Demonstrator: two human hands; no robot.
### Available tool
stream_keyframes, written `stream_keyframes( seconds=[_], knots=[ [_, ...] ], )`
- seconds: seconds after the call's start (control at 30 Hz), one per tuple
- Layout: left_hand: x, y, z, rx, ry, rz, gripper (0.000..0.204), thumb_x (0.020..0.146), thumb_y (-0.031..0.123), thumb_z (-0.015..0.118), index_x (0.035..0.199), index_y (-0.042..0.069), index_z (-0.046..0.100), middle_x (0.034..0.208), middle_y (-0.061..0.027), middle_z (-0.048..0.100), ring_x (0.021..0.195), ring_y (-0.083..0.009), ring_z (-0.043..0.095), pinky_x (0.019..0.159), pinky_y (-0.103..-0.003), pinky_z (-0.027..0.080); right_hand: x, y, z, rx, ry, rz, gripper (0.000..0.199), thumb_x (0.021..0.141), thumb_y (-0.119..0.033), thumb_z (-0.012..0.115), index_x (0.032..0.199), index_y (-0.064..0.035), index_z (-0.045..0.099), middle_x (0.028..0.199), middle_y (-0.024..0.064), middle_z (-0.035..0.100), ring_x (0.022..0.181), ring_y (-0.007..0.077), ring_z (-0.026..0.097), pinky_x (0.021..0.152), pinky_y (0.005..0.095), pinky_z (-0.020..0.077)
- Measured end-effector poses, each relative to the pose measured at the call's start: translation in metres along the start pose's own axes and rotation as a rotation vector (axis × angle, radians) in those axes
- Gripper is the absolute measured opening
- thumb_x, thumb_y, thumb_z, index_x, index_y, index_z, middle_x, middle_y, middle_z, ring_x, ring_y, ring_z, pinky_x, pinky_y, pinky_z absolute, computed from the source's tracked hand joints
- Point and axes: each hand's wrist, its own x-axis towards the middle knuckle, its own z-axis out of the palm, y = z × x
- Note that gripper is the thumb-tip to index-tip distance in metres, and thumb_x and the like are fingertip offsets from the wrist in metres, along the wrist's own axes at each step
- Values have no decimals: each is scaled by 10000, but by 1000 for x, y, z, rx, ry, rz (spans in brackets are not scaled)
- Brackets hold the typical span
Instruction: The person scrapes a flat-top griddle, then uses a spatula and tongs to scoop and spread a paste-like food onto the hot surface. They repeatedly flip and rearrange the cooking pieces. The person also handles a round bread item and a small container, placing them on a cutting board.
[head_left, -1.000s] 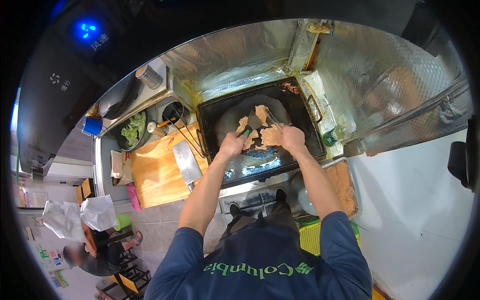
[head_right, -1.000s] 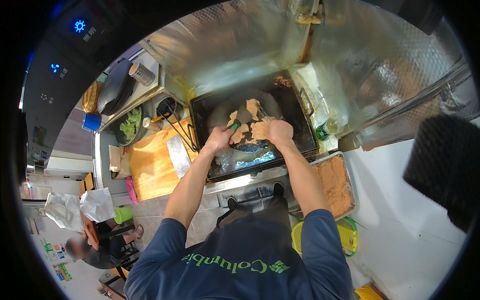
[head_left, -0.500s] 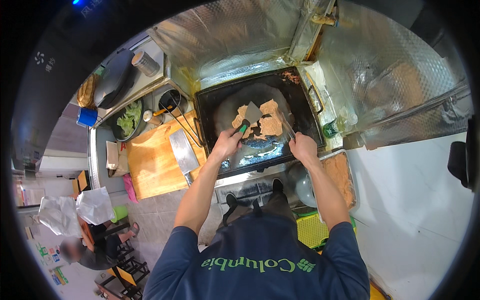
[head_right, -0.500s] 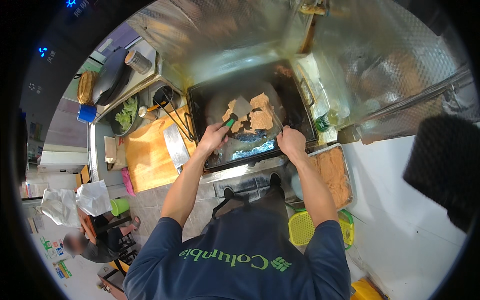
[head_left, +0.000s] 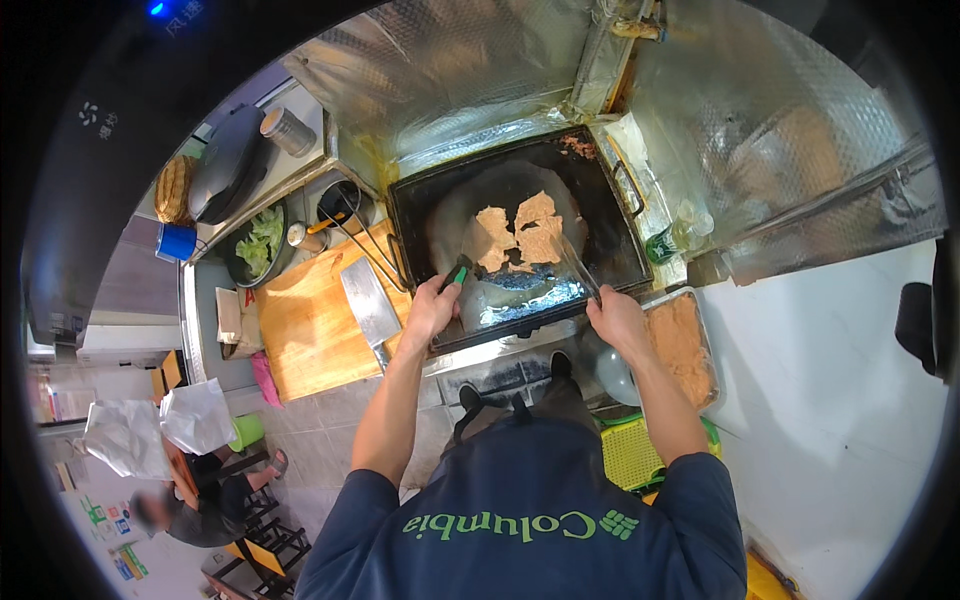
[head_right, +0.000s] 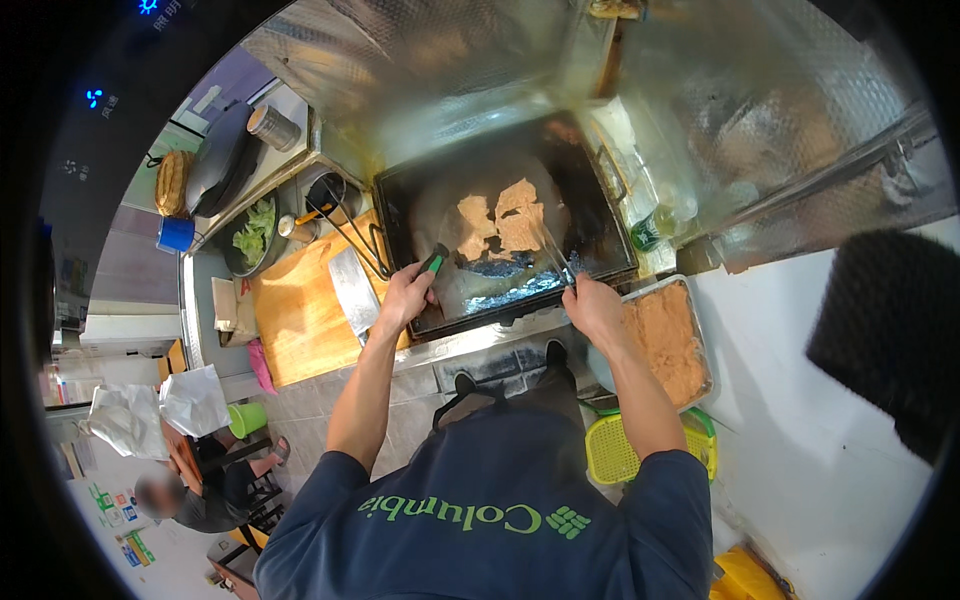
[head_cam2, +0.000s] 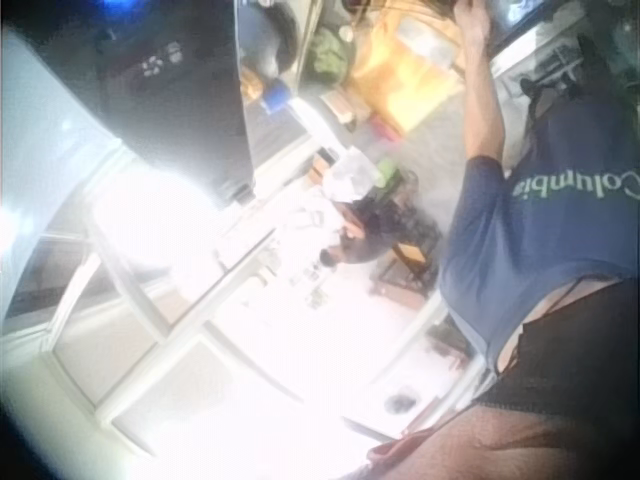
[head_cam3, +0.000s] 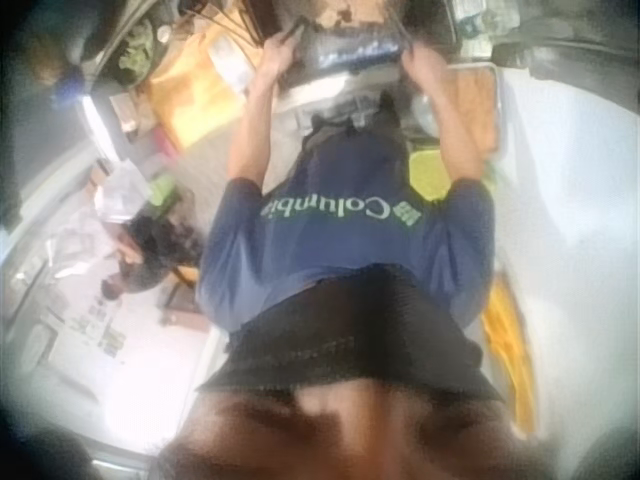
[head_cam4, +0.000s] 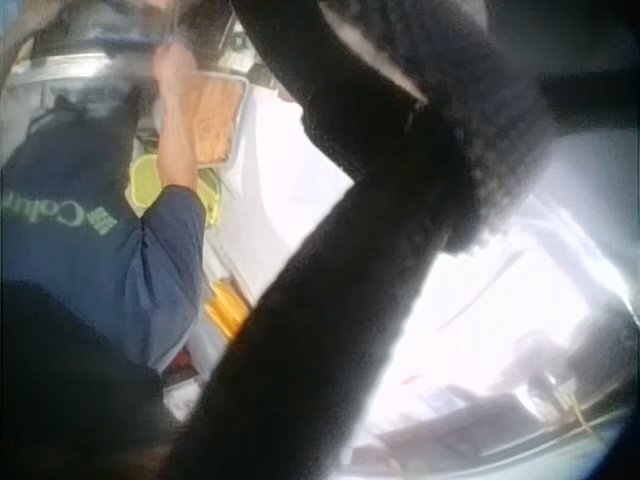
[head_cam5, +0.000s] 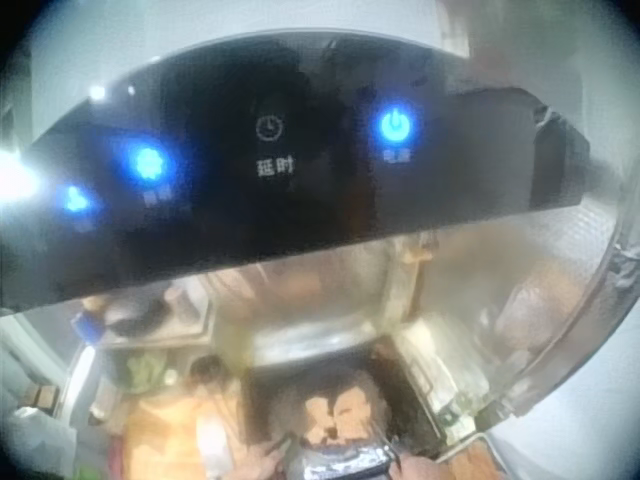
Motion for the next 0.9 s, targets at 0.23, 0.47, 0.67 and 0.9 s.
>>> stream_keyframes(
  seconds=[0.23, 0.47, 0.67, 0.9],
  knots=[
    [10, -7, 6, -150, 29, 38, 325, 953, 237, 562, 1194, 32, 635, 640, 2, 560, 526, -76, 488, 475, -246, 371, -49, 28, 5, 271, 161, 150, 282, 894, -321, 591, 853, -42, 585, 672, 211, 628, 682, 417, 637, 596, 526, 471],
    [-12, -20, 2, -263, 1, -94, 248, 972, 277, 570, 1136, 93, 546, 673, -8, 543, 456, -63, 417, 388, -199, 288, -165, 98, 24, 332, 264, 499, 323, 891, -342, 558, 880, -22, 606, 755, 227, 651, 736, 434, 636, 650, 522, 483],
    [-43, -26, -2, -497, 1, -98, 181, 986, 268, 547, 1006, 89, 528, 701, -29, 548, 482, -101, 432, 417, -230, 314, -287, 167, 79, 282, 313, 836, 323, 881, -330, 563, 871, -13, 626, 789, 241, 659, 764, 436, 643, 694, 523, 499],
    [-43, -15, -2, -577, -17, -113, 206, 993, 294, 539, 982, 89, 524, 715, -30, 551, 494, -103, 434, 428, -244, 332, -310, 172, 74, 160, 180, 916, 334, 887, -336, 587, 893, -3, 613, 815, 232, 670, 779, 420, 655, 704, 530, 506]
  ],
)
